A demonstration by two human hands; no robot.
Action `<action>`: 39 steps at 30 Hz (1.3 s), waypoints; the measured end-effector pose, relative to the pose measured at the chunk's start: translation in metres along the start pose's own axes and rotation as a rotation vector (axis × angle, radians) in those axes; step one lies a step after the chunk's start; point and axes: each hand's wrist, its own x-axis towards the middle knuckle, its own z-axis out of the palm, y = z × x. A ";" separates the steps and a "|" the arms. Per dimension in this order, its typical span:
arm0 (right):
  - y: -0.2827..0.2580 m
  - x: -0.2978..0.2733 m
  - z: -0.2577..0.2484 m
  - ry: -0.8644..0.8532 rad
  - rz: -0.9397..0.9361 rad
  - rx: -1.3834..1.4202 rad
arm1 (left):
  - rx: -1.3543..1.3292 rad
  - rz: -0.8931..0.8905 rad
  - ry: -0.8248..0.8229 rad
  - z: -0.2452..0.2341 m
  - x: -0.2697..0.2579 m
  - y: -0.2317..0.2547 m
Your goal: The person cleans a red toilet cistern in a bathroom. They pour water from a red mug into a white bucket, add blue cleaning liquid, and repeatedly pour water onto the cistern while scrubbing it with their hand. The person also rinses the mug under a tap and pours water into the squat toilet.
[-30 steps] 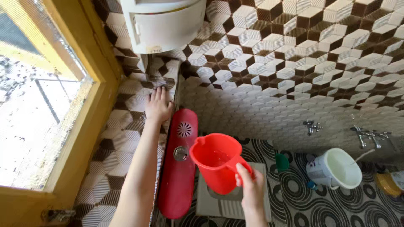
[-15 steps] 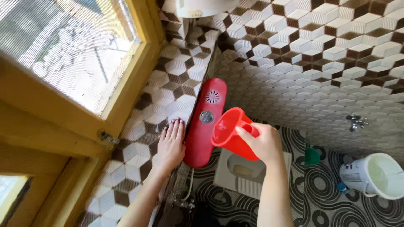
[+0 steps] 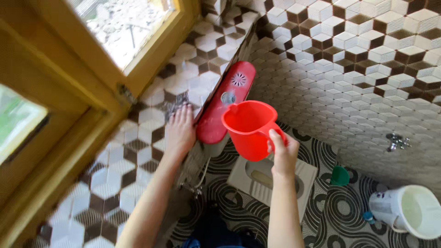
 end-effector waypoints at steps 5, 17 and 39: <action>-0.016 -0.024 -0.048 -0.225 -0.081 -0.229 | 0.124 -0.153 -0.159 -0.059 -0.106 -0.019; -0.029 -0.061 0.007 -0.518 -0.173 -0.642 | 0.297 -0.335 -0.033 -0.069 -0.165 -0.005; -0.049 -0.158 0.083 -0.463 -0.223 -0.776 | 0.037 -0.356 -0.304 -0.137 -0.221 -0.064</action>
